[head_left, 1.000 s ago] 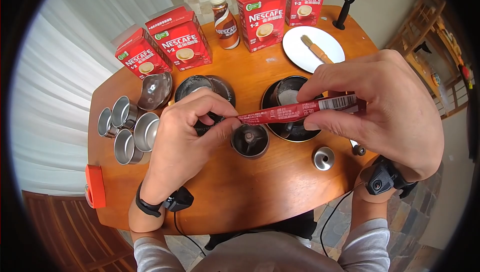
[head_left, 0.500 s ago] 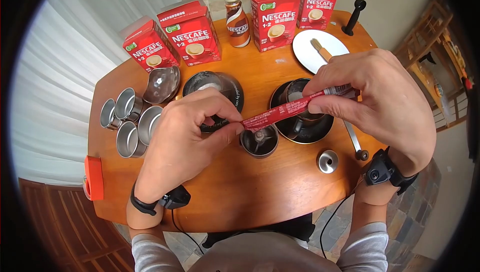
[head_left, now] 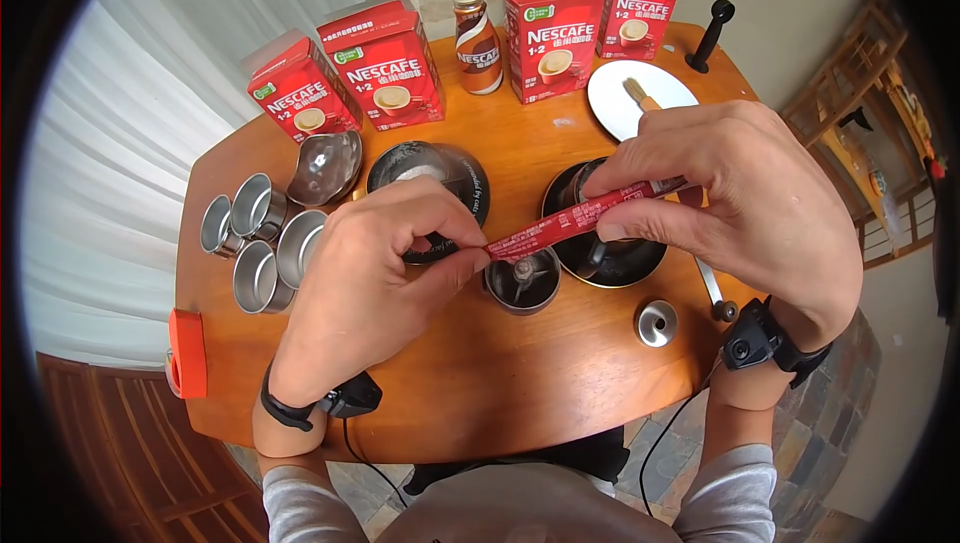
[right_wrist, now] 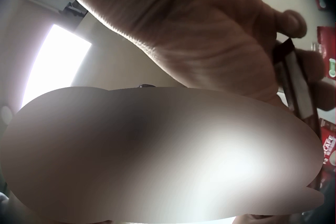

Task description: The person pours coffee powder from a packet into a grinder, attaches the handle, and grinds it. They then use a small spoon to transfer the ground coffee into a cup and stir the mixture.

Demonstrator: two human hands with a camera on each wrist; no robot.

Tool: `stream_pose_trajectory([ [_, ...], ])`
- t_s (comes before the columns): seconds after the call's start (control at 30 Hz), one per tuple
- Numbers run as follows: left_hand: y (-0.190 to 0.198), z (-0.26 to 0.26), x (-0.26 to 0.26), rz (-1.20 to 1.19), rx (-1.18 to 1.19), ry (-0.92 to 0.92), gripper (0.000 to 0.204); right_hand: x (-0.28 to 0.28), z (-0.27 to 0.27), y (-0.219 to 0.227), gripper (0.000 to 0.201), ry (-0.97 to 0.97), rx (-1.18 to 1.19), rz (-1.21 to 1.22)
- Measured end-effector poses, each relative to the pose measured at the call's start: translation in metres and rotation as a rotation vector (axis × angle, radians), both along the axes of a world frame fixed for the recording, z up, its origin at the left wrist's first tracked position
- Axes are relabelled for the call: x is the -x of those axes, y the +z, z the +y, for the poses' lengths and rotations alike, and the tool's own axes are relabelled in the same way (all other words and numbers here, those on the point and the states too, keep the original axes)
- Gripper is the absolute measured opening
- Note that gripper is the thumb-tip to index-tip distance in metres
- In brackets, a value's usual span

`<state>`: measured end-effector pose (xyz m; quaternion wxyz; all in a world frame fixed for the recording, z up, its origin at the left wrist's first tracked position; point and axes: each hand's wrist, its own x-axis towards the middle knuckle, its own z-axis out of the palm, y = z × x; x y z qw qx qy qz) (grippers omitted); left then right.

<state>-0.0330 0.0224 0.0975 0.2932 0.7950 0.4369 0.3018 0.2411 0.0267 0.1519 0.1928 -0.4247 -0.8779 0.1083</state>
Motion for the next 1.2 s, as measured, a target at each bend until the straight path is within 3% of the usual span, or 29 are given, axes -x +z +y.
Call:
stream_pose_trajectory([
  [0.57, -0.0052, 0.0019, -0.0045, -0.020, 0.001, -0.003, 0.013, 0.0025, -0.0046, 0.0017, 0.020, 0.001, -0.118, -0.026],
  [0.7, -0.0016, 0.0014, -0.0055, -0.042, 0.112, 0.022, 0.016, 0.0001, -0.0063, 0.0039, 0.018, -0.018, -0.066, 0.027],
  [1.2, -0.0021, 0.0007, -0.0045, 0.016, 0.033, -0.031, 0.018, 0.0013, -0.0040, -0.0005, 0.018, -0.011, -0.061, 0.003],
])
